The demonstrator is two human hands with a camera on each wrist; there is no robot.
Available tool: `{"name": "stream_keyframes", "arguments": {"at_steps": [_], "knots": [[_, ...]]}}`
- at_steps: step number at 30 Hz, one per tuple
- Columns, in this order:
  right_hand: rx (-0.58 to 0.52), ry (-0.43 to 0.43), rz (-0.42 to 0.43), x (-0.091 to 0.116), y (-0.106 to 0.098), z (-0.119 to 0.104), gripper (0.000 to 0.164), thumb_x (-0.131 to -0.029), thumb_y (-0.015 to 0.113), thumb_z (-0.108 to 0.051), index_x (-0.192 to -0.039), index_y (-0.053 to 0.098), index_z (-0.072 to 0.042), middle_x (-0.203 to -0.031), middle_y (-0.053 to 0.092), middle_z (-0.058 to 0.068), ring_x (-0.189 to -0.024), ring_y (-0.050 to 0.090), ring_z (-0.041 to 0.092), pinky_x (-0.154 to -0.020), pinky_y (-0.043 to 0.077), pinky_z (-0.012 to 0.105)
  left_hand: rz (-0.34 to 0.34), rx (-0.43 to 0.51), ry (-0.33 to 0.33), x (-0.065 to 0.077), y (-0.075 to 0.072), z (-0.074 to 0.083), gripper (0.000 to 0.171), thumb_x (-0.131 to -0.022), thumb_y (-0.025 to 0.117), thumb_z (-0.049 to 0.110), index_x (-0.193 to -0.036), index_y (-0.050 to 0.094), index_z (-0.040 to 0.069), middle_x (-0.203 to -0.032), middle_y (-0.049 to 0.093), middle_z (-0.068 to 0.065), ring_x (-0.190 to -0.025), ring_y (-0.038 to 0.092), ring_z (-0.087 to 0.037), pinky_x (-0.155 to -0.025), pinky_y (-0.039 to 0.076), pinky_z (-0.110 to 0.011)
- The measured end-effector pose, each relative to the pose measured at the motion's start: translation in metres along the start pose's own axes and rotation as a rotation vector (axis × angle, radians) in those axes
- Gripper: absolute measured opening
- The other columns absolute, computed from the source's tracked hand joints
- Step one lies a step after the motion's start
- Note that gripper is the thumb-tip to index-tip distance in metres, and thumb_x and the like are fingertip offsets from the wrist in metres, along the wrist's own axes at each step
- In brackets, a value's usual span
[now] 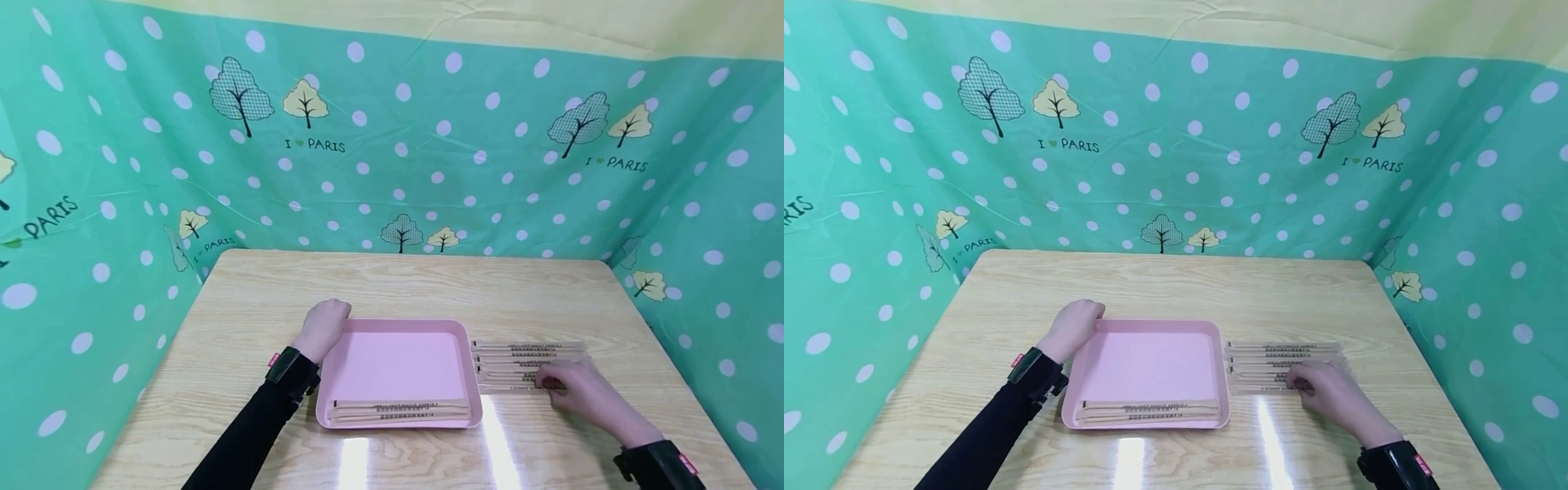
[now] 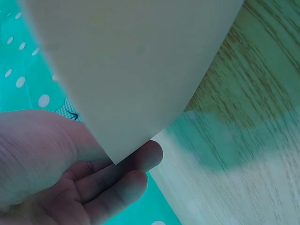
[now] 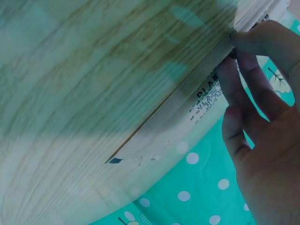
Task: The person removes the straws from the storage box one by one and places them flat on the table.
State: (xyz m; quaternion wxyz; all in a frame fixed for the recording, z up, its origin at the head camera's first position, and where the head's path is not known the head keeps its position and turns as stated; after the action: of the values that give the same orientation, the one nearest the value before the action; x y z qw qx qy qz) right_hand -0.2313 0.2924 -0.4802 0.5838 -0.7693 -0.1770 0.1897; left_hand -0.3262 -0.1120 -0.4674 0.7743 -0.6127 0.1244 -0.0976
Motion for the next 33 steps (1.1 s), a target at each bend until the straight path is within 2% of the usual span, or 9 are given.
{"name": "stream_keyframes", "arguments": {"at_steps": [9, 13, 19, 27, 33], "knots": [[-0.057, 0.088, -0.049, -0.001, -0.004, 0.001, 0.033, -0.076, 0.083, 0.006, -0.088, 0.074, -0.024, -0.088, 0.071, -0.015, -0.078, 0.063, 0.001, -0.07, 0.056, 0.028, -0.01, 0.006, -0.01, -0.001, 0.002, 0.002, 0.025, -0.093, 0.059, -0.021, -0.085, 0.071, 0.0, -0.084, 0.073, -0.016, -0.073, 0.065, -0.023, -0.068, 0.058, -0.039], [-0.068, 0.105, -0.054, -0.002, -0.009, -0.006, 0.031, -0.079, 0.085, 0.004, -0.091, 0.074, -0.022, -0.089, 0.071, -0.014, -0.079, 0.064, 0.002, -0.07, 0.057, 0.027, 0.003, -0.004, -0.005, 0.0, 0.002, 0.001, 0.025, -0.093, 0.059, -0.02, -0.083, 0.07, 0.0, -0.084, 0.073, -0.016, -0.074, 0.067, -0.025, -0.068, 0.059, -0.04], [-0.119, 0.138, -0.05, -0.005, -0.015, -0.019, 0.023, -0.083, 0.086, -0.003, -0.099, 0.077, -0.018, -0.093, 0.073, -0.012, -0.081, 0.062, 0.0, -0.07, 0.056, 0.027, 0.015, -0.012, -0.001, 0.0, 0.001, 0.001, 0.026, -0.093, 0.059, -0.02, -0.081, 0.068, 0.001, -0.081, 0.072, -0.015, -0.07, 0.064, -0.022, -0.066, 0.057, -0.039], [-0.095, 0.18, -0.039, -0.011, -0.023, -0.032, 0.023, -0.083, 0.085, -0.006, -0.103, 0.078, -0.016, -0.089, 0.071, -0.013, -0.078, 0.059, -0.001, -0.067, 0.053, 0.026, 0.009, -0.001, -0.012, 0.0, 0.001, 0.001, 0.024, -0.094, 0.06, -0.018, -0.083, 0.069, 0.001, -0.084, 0.073, -0.015, -0.073, 0.067, -0.024, -0.067, 0.058, -0.04], [-0.058, 0.172, 0.005, -0.023, -0.032, -0.053, 0.024, -0.083, 0.084, -0.005, -0.105, 0.078, -0.014, -0.089, 0.072, -0.01, -0.079, 0.064, 0.005, -0.068, 0.055, 0.027, -0.007, -0.002, -0.02, 0.0, 0.001, 0.001, 0.022, -0.095, 0.062, -0.017, -0.087, 0.072, 0.0, -0.087, 0.075, -0.016, -0.078, 0.072, -0.027, -0.07, 0.061, -0.041]]}}
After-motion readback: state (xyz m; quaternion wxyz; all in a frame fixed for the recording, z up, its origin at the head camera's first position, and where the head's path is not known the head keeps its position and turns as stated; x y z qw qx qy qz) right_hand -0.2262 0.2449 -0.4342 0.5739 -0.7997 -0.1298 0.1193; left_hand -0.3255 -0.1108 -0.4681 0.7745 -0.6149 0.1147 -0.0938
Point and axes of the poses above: each hand's wrist, its own x-axis away from the middle knuckle, its own y-axis out of the palm, z = x × y, the point moved 10 cm from there along -x, towards the middle knuckle
